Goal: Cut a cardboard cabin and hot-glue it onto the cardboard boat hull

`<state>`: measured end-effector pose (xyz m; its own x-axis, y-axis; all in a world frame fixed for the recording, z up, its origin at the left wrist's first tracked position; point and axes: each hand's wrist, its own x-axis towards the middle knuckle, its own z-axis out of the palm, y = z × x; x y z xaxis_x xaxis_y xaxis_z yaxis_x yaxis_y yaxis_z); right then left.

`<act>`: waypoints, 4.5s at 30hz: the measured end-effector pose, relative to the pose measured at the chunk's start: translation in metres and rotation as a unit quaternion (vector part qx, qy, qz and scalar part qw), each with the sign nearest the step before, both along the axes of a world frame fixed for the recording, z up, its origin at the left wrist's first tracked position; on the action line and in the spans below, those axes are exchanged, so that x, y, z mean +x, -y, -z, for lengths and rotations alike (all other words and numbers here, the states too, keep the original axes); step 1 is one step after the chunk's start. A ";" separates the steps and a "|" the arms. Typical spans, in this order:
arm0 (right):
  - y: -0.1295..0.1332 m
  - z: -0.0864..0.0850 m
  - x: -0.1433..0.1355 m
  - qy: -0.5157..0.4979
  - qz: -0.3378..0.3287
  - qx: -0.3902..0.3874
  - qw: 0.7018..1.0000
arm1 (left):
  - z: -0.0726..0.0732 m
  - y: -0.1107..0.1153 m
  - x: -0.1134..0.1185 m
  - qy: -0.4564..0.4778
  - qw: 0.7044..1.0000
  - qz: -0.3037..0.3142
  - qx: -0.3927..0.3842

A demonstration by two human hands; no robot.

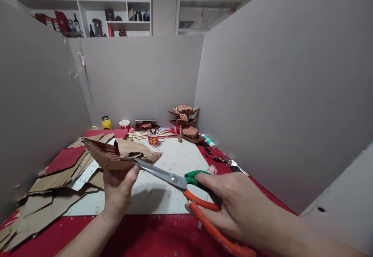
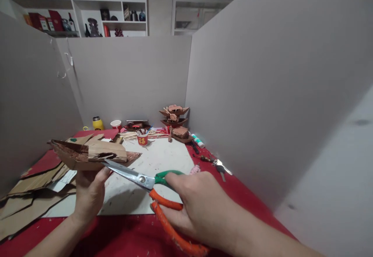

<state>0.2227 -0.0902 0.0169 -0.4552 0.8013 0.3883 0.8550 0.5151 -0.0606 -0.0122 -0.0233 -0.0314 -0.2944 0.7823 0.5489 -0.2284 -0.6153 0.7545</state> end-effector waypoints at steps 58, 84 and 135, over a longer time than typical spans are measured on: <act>-0.019 0.027 0.008 -0.005 -0.068 0.157 0.985 | 0.002 0.008 0.006 -0.014 0.999 0.038 -0.023; -0.024 0.039 0.019 -0.031 -0.129 0.208 0.969 | 0.009 0.005 0.004 0.006 0.996 0.073 -0.057; -0.072 -0.020 -0.039 -0.148 -0.279 -0.302 0.900 | -0.005 -0.019 -0.040 -0.100 0.992 0.013 -0.081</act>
<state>0.1832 -0.0186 0.0368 -0.8000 0.5859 0.1294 0.3747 0.6562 -0.6550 -0.0519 -0.0043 -0.0260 -0.1704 0.8710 0.4607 -0.0789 -0.4781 0.8747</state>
